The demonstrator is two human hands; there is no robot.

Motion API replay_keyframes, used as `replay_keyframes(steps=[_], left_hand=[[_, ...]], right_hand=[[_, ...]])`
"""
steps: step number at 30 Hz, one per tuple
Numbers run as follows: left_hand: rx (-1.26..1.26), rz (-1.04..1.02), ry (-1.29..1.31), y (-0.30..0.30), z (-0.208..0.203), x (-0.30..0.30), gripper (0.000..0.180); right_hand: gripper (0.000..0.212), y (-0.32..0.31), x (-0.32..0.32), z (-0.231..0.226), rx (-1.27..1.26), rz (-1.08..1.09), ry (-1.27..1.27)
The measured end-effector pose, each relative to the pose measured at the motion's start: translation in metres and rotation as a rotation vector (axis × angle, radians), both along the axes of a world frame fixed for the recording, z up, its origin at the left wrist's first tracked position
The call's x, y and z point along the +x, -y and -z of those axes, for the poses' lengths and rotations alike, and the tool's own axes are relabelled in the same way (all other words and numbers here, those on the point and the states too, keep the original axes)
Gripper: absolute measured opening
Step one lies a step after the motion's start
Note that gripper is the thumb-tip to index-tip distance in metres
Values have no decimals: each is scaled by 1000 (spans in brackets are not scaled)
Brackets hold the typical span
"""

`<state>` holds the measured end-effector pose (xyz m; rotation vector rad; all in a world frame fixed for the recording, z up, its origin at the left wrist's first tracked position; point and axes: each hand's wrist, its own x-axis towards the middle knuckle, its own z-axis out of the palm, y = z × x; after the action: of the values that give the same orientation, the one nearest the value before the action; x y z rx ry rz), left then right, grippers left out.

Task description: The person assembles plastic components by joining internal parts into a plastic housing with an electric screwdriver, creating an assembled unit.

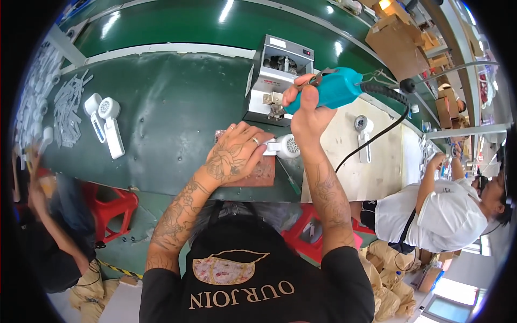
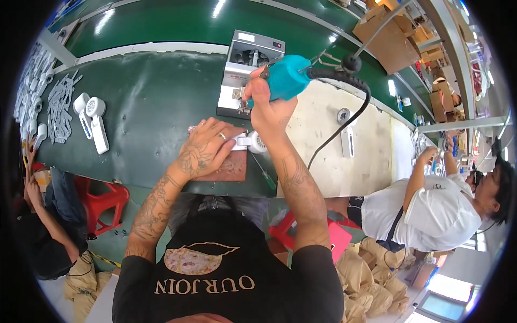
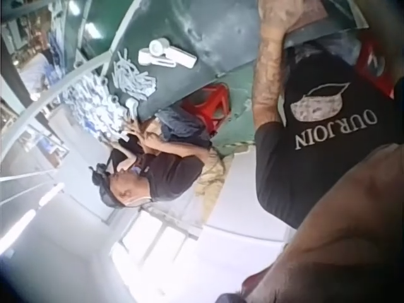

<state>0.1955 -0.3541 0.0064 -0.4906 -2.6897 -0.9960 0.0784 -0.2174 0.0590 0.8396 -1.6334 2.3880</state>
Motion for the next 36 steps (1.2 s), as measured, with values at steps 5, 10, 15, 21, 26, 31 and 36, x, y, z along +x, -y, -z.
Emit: replay_keyframes(steps=[5, 10, 15, 21, 26, 31, 36], left_hand=[[6, 6, 10, -4, -3, 3, 30], [5, 12, 50, -4, -3, 6, 31], [-20, -6, 12, -6, 0, 7, 31], [-5, 5, -12, -2, -1, 1, 31], [-6, 4, -17, 3, -2, -3, 30], [-35, 1, -116, 5, -4, 4, 29], [-45, 23, -55, -11, 2, 5, 30]], right_hand=[[44, 0, 0, 19, 77, 38, -80], [46, 0, 6, 12, 101, 22, 49], [37, -24, 44, -3, -16, 14, 161], [49, -35, 61, 5, 72, -18, 189], [48, -32, 58, 11, 42, -35, 187], [48, -31, 67, 38, 57, 108, 240], [50, -43, 78, 39, 8, 32, 189]])
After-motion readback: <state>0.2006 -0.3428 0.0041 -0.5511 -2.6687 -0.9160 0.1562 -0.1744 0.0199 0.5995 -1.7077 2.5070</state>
